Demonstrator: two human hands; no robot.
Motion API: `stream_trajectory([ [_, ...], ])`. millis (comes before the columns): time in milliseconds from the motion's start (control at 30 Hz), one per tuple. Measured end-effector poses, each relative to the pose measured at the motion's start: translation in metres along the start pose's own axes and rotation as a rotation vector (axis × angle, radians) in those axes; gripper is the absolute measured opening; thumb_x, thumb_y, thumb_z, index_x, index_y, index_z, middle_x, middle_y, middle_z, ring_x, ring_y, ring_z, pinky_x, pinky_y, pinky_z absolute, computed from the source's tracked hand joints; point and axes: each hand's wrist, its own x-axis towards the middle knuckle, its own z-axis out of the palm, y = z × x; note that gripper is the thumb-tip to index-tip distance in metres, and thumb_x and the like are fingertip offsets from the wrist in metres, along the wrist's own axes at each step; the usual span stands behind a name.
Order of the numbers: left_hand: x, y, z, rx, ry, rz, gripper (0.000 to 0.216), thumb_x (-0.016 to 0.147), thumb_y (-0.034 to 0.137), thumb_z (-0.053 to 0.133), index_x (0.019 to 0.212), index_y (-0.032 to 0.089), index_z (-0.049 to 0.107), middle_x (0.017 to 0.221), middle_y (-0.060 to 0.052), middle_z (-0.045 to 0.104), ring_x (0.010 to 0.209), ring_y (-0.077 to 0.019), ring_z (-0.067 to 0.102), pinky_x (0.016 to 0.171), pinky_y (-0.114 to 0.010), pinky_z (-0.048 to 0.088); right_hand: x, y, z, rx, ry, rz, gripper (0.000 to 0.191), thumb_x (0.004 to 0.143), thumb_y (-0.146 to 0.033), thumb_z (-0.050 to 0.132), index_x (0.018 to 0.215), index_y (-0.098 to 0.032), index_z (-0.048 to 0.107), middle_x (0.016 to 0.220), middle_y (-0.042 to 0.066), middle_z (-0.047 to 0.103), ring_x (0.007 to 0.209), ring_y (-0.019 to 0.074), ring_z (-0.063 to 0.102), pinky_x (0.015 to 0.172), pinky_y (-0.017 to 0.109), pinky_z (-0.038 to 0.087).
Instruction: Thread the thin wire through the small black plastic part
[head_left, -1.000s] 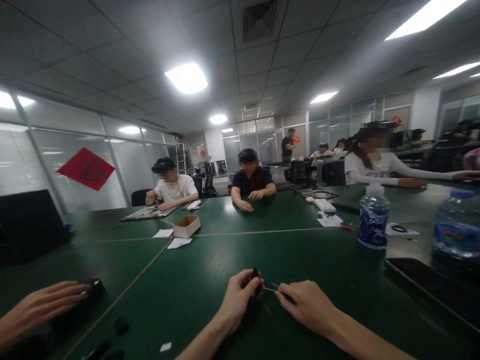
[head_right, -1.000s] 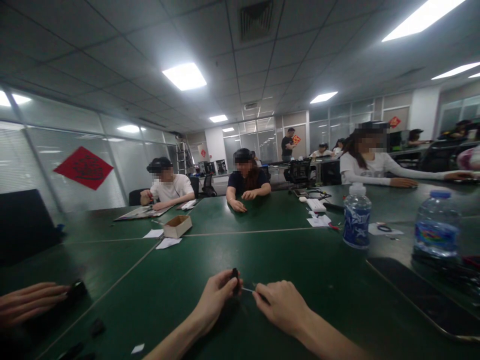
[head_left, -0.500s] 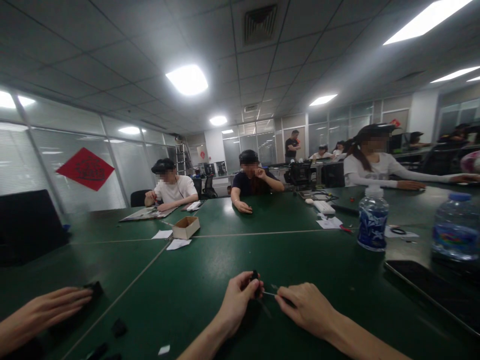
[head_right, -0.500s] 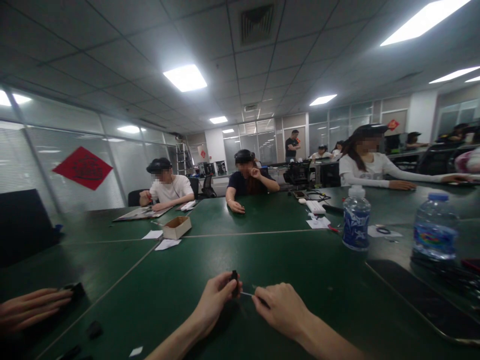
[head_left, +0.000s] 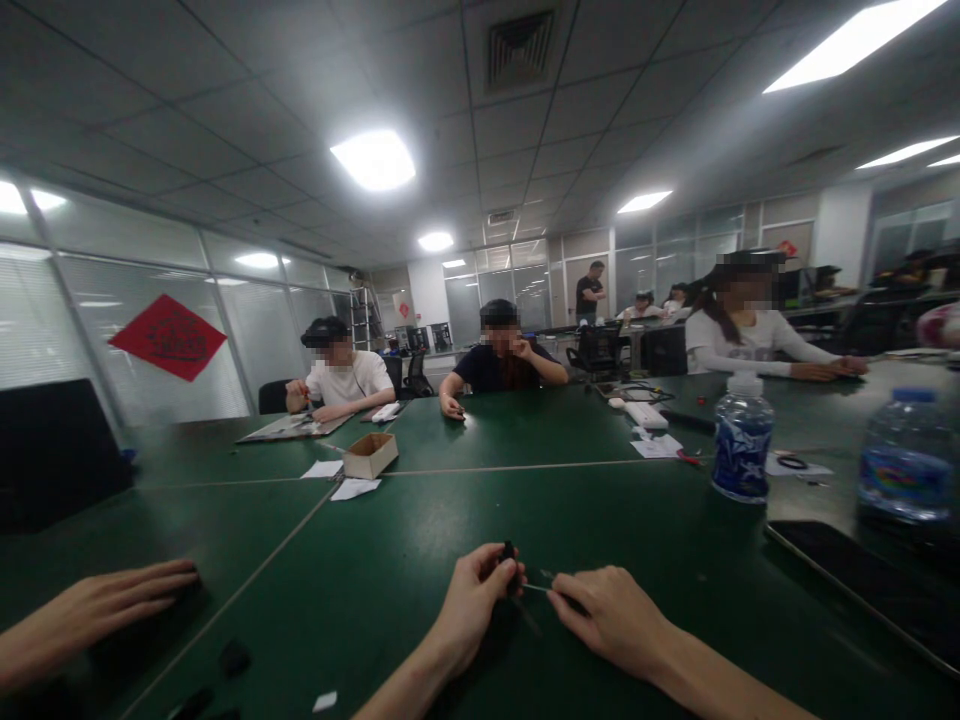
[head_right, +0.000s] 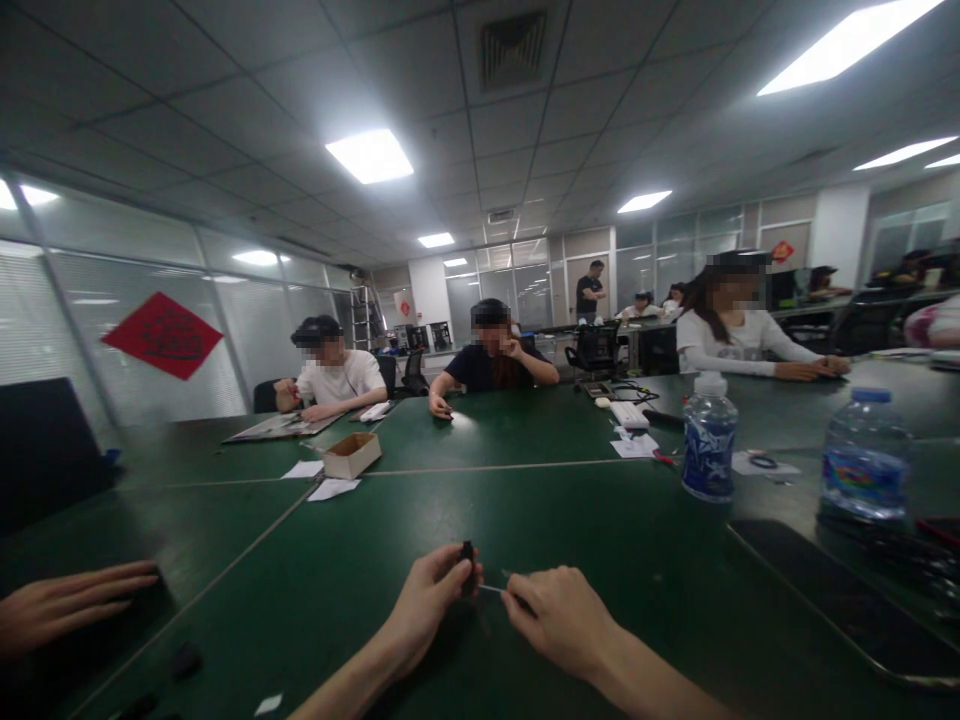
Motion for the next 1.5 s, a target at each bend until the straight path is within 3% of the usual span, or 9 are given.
stream_trajectory([
  [1500,0.002,-0.002,-0.003,-0.006,-0.025,0.022,0.038,0.07,0.039,0.073,0.093,0.01,0.066,0.079,-0.005,0.065,0.07,-0.0146,0.057,0.069,-0.027,0.041,0.0,0.002,0.003,0.015,0.01,0.001,0.031,0.093,-0.029,0.036,0.081,-0.021,0.064,0.07,0.001,0.067,0.059,0.0139,0.061,0.055,0.023,0.036],
])
